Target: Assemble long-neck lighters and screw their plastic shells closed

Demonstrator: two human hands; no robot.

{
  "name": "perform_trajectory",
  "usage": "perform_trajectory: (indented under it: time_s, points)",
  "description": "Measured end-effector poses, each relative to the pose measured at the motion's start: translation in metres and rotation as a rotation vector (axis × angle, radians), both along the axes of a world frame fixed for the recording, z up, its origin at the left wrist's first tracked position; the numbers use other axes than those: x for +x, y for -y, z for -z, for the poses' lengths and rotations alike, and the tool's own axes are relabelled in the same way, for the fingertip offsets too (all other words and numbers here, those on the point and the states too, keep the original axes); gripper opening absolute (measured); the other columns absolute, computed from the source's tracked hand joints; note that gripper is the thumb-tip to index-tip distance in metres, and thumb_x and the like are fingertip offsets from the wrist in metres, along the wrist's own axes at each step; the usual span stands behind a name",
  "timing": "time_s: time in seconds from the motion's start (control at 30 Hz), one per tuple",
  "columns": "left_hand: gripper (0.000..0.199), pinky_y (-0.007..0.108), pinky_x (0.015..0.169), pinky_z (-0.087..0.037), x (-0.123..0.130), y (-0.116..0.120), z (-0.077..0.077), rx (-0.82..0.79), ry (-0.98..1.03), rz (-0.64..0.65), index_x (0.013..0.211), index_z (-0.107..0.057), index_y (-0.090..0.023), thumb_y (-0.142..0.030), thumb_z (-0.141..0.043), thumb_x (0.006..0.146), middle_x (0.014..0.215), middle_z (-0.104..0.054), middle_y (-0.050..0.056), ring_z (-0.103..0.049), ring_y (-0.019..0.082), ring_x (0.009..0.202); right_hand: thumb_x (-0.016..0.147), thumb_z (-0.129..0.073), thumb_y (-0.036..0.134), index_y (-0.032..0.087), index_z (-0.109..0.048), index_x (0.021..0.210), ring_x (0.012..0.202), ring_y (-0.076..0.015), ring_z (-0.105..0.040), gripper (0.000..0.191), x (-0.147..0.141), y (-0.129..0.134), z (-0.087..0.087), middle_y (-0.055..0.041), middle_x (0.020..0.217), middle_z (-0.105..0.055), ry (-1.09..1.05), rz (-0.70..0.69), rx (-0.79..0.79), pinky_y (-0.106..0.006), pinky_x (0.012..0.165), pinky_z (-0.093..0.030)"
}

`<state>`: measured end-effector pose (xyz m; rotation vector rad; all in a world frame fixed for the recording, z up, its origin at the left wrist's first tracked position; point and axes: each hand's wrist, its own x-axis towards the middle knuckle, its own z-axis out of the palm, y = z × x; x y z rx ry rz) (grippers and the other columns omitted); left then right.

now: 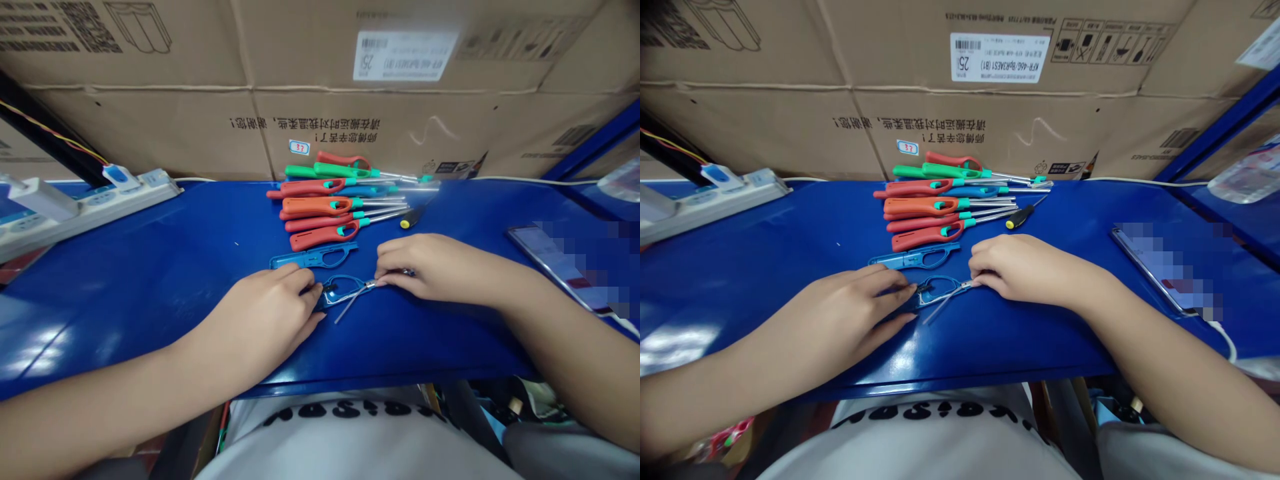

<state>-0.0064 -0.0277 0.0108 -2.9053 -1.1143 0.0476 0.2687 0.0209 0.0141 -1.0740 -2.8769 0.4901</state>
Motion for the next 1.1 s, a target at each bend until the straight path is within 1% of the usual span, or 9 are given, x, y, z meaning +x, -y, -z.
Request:
perform_trajectory:
  time_s: [0.17, 0.3, 0.37, 0.53, 0.67, 0.77, 0.83, 0.97, 1.1]
  points:
    - [0.027, 0.045, 0.074, -0.057, -0.002, 0.003, 0.006, 0.046, -0.053, 0.014, 0.115, -0.069, -0.012, -0.018, -0.050, 0.098, 0.100, -0.067, 0.013, -0.066, 0.030, 0.087, 0.094, -0.055, 0.016, 0.018, -0.072, 0.089, 0.082, -0.0178, -0.064, 0.018, -0.001, 0.001, -0.001, -0.0059, 0.091, -0.070, -0.014, 0.006, -0.029, -0.029, 0.071, -0.044]
    - [0.030, 0.041, 0.074, -0.057, -0.005, -0.004, 0.006, -0.022, -0.015, -0.024, 0.121, -0.069, -0.014, -0.016, -0.052, 0.096, 0.105, -0.067, 0.014, -0.067, 0.028, 0.087, 0.093, -0.058, 0.018, 0.017, -0.071, 0.086, 0.082, -0.0164, -0.063, 0.015, -0.001, -0.002, -0.002, -0.0051, 0.089, -0.070, -0.072, 0.009, -0.109, -0.028, 0.072, -0.045]
    - [0.031, 0.040, 0.076, -0.058, -0.005, -0.009, 0.005, -0.081, 0.029, -0.056, 0.123, -0.068, -0.015, -0.018, -0.052, 0.097, 0.109, -0.066, 0.014, -0.067, 0.027, 0.089, 0.094, -0.059, 0.023, 0.017, -0.071, 0.087, 0.078, -0.0149, -0.062, 0.015, 0.000, -0.006, -0.001, -0.0042, 0.087, -0.070, -0.106, 0.026, -0.179, -0.027, 0.070, -0.045]
    - [0.037, 0.042, 0.084, -0.058, -0.004, -0.017, 0.009, -0.161, 0.210, -0.039, 0.133, -0.063, -0.015, -0.022, -0.055, 0.098, 0.111, -0.065, 0.012, -0.066, 0.027, 0.099, 0.088, -0.068, 0.044, 0.017, -0.071, 0.084, 0.061, -0.0107, -0.052, 0.027, 0.002, -0.017, 0.004, 0.0010, 0.069, -0.063, -0.120, 0.154, -0.388, -0.023, 0.057, -0.040]
    - [0.035, 0.039, 0.083, -0.056, -0.004, -0.020, 0.015, -0.177, 0.259, -0.019, 0.131, -0.065, -0.017, -0.020, -0.055, 0.098, 0.104, -0.063, 0.009, -0.064, 0.025, 0.097, 0.082, -0.074, 0.044, 0.016, -0.070, 0.080, 0.056, -0.0096, -0.046, 0.028, 0.000, -0.020, 0.006, 0.0037, 0.061, -0.056, -0.116, 0.271, -0.468, -0.023, 0.054, -0.036]
    - [0.032, 0.036, 0.081, -0.054, -0.003, -0.019, 0.016, -0.151, 0.237, 0.002, 0.127, -0.067, -0.017, -0.020, -0.053, 0.099, 0.101, -0.062, 0.009, -0.062, 0.023, 0.093, 0.081, -0.073, 0.044, 0.017, -0.070, 0.079, 0.055, -0.0096, -0.045, 0.027, -0.001, -0.018, 0.005, 0.0039, 0.060, -0.055, -0.108, 0.287, -0.448, -0.023, 0.054, -0.036]
    - [0.030, 0.034, 0.076, -0.053, -0.001, -0.017, 0.014, -0.111, 0.166, -0.003, 0.122, -0.069, -0.015, -0.022, -0.049, 0.101, 0.098, -0.060, 0.009, -0.060, 0.022, 0.087, 0.084, -0.071, 0.041, 0.017, -0.071, 0.083, 0.056, -0.0100, -0.047, 0.025, -0.001, -0.015, 0.003, 0.0029, 0.063, -0.057, -0.107, 0.263, -0.406, -0.023, 0.054, -0.037]
    - [0.036, 0.034, 0.071, -0.049, 0.004, -0.012, 0.010, -0.045, 0.044, -0.028, 0.111, -0.072, -0.014, -0.024, -0.037, 0.105, 0.092, -0.058, 0.008, -0.057, 0.021, 0.077, 0.090, -0.064, 0.030, 0.016, -0.070, 0.098, 0.064, -0.0110, -0.053, 0.016, -0.005, -0.007, 0.002, -0.0021, 0.083, -0.065, -0.192, 0.117, -0.290, -0.024, 0.059, -0.042]
    - [0.030, 0.034, 0.072, -0.050, 0.005, -0.012, 0.010, -0.095, 0.084, -0.042, 0.112, -0.071, -0.014, -0.024, -0.045, 0.103, 0.094, -0.059, 0.009, -0.058, 0.022, 0.080, 0.095, -0.061, 0.027, 0.017, -0.068, 0.101, 0.074, -0.0123, -0.058, 0.014, -0.016, 0.000, 0.008, -0.0048, 0.095, -0.066, -0.268, 0.016, -0.151, -0.024, 0.065, -0.045]
